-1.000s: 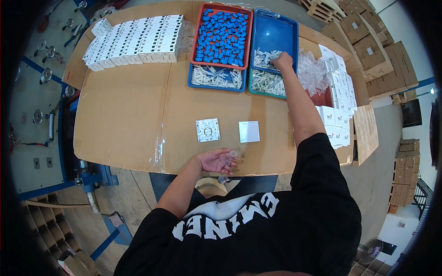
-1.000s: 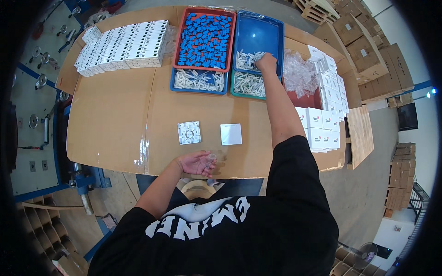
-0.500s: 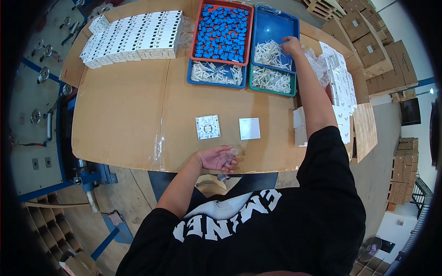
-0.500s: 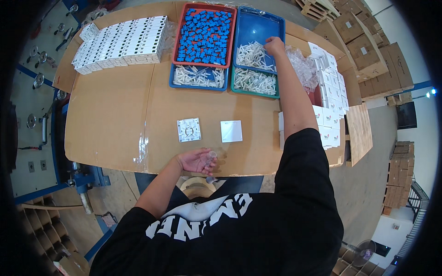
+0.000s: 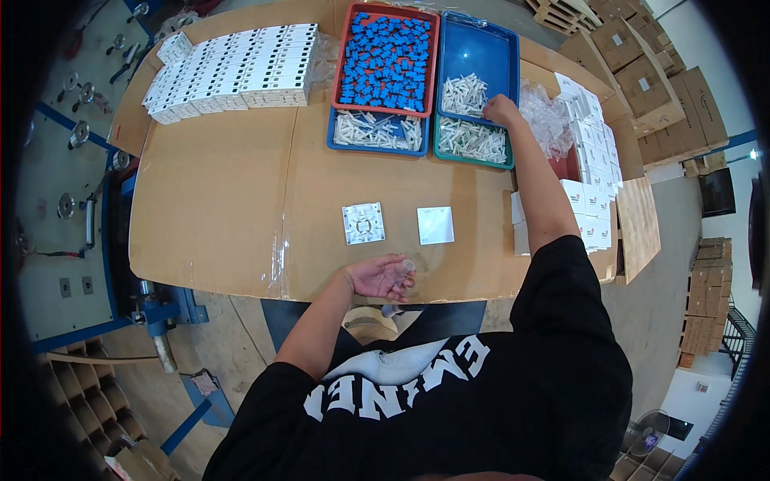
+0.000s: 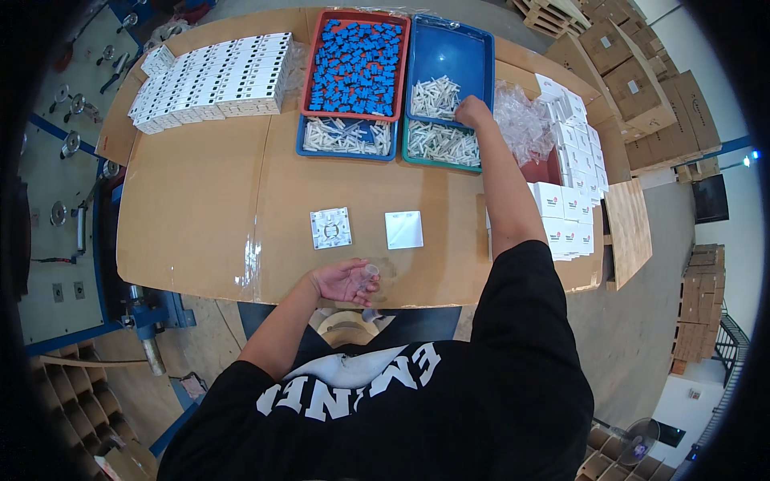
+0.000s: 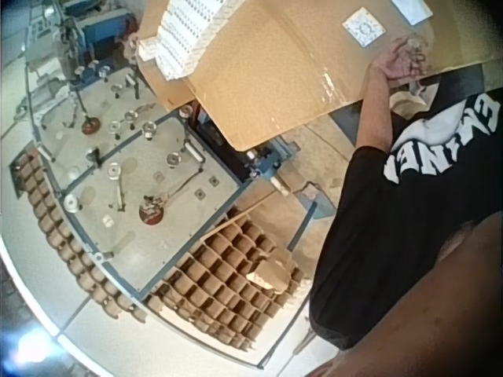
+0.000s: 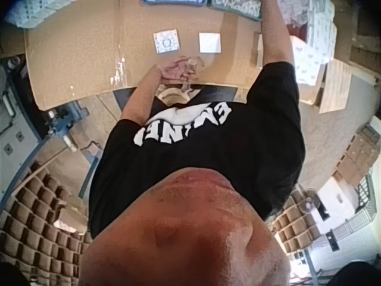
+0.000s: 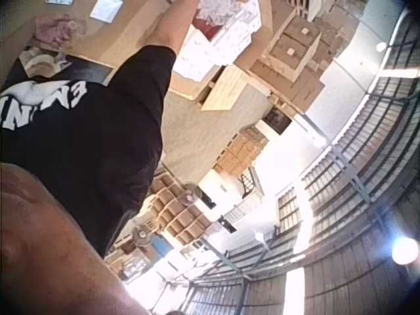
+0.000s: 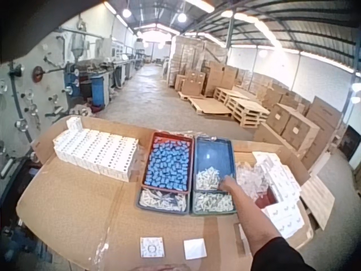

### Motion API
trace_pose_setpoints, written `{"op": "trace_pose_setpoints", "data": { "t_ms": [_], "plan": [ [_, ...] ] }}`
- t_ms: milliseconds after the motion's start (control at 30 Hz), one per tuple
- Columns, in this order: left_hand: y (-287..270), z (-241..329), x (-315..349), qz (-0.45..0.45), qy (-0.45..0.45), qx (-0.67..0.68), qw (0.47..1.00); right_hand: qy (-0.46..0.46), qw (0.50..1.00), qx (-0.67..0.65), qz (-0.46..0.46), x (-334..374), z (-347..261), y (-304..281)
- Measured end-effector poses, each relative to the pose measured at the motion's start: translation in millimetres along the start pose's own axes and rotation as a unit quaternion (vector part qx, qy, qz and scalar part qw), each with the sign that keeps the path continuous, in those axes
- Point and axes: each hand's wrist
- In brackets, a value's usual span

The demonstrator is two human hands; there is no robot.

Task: Assembling small electrical or mechanical components into white plastic housings.

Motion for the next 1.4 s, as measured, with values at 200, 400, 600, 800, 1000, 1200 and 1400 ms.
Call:
{"op": "trace_pose_setpoints", "data": {
  "t_ms": [200,400,600,800,1000,1200,1400],
  "plan": [
    [-1,1,0,-0.005,-0.028,0.008,1.0,-0.014,0.981,-0.191,0.034,-10,29,-3],
    [12,-8,4,0.158,-0.005,-0.007,0.987,-0.064,0.93,-0.36,0.033,48,-17,-23],
    [1,-1,3,0.123,0.002,-0.017,0.992,-0.127,0.919,-0.373,-0.009,149,-64,-16],
    [-5,2,-1,0.008,0.035,-0.039,0.999,-0.142,0.887,-0.43,-0.089,279,-88,73],
    [12,-4,-1,0.061,0.036,-0.072,0.995,-0.147,0.915,-0.356,-0.118,350,-92,114],
    [10,-7,0,0.046,0.038,-0.112,0.992,-0.216,0.944,-0.235,-0.086,367,-118,103],
    [15,-10,0,0.038,0.068,-0.112,0.991,-0.244,0.887,-0.341,-0.192,353,-123,124]
  ]
}}
Point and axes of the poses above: each hand's wrist, its own x-axis away from the middle knuckle, its own y-axis out of the palm, z = x × y, and after that the axes turned 6 degrees about -z, right-handed
